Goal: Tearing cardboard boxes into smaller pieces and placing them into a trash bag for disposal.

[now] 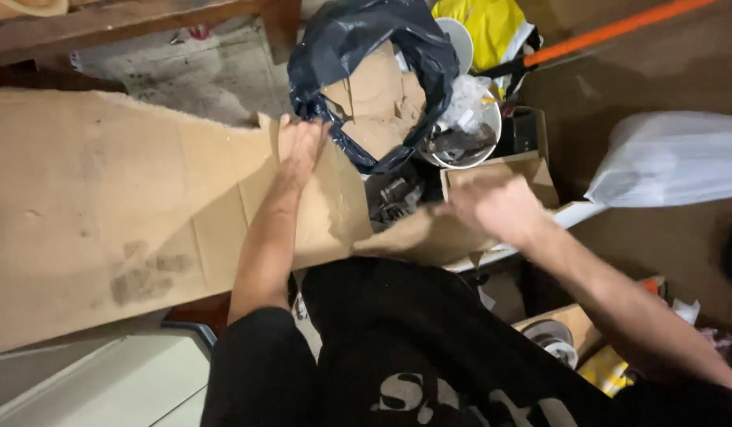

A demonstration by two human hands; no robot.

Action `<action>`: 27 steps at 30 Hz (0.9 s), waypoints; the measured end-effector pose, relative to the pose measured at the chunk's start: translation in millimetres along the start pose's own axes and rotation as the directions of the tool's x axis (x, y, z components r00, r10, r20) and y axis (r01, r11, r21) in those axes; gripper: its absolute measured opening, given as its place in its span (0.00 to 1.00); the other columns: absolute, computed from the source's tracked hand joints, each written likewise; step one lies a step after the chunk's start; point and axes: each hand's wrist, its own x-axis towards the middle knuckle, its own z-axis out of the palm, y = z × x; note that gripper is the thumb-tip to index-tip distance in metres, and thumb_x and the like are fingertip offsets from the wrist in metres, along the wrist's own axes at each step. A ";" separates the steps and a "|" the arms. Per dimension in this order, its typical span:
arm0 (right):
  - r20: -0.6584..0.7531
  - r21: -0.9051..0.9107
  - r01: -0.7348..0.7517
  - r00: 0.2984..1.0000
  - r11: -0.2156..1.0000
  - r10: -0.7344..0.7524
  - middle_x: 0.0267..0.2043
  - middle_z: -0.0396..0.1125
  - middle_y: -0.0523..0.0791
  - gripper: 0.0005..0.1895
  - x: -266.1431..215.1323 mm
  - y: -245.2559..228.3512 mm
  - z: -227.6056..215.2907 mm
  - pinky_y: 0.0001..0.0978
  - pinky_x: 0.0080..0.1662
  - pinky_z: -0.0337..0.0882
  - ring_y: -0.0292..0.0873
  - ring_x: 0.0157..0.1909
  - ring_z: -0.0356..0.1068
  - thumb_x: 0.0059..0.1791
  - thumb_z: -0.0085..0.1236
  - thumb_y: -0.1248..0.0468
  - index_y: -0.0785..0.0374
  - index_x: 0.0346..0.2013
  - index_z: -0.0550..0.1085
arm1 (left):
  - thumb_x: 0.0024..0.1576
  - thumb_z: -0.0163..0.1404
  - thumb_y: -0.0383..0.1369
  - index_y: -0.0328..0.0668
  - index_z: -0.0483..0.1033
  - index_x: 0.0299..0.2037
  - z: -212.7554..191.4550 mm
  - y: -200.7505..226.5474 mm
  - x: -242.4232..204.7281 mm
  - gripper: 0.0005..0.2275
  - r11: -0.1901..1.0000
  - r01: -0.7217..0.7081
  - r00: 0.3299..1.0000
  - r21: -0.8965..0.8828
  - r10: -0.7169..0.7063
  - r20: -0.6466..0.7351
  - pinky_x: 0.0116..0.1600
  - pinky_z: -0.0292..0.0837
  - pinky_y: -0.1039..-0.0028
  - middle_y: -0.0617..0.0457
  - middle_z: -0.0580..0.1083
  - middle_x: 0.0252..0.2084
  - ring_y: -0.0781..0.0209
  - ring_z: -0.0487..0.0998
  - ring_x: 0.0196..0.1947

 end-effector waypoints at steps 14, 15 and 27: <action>-0.094 0.076 -0.140 0.985 0.987 0.147 0.22 0.63 0.38 0.27 53.6 77.7 111.3 0.34 0.33 0.69 0.38 0.31 0.72 0.60 0.43 0.35 0.46 0.25 0.66 | 0.48 0.48 0.66 0.44 0.82 0.49 -207.2 77.0 -144.5 0.35 0.853 0.000 0.748 -0.523 0.347 0.566 0.63 0.71 0.55 0.40 0.78 0.54 0.40 0.76 0.59; -0.097 0.087 -0.130 0.986 0.988 0.138 0.22 0.63 0.38 0.27 66.6 73.5 113.3 0.34 0.33 0.69 0.38 0.31 0.72 0.60 0.43 0.35 0.46 0.25 0.66 | 0.48 0.48 0.66 0.44 0.82 0.49 -167.9 75.0 -150.2 0.35 0.856 0.014 0.751 -0.518 0.333 0.570 0.63 0.71 0.55 0.40 0.78 0.54 0.40 0.76 0.59; -0.425 0.123 0.442 0.832 0.888 -0.356 0.20 0.63 0.43 0.18 108.8 -54.4 187.7 0.41 0.43 0.63 0.44 0.29 0.65 0.51 0.49 0.47 0.52 0.21 0.67 | 0.53 0.53 0.49 0.32 0.80 0.24 -88.8 58.8 -172.0 0.22 0.612 0.151 0.918 -0.776 0.204 0.340 0.42 0.74 0.52 0.35 0.78 0.26 0.37 0.80 0.33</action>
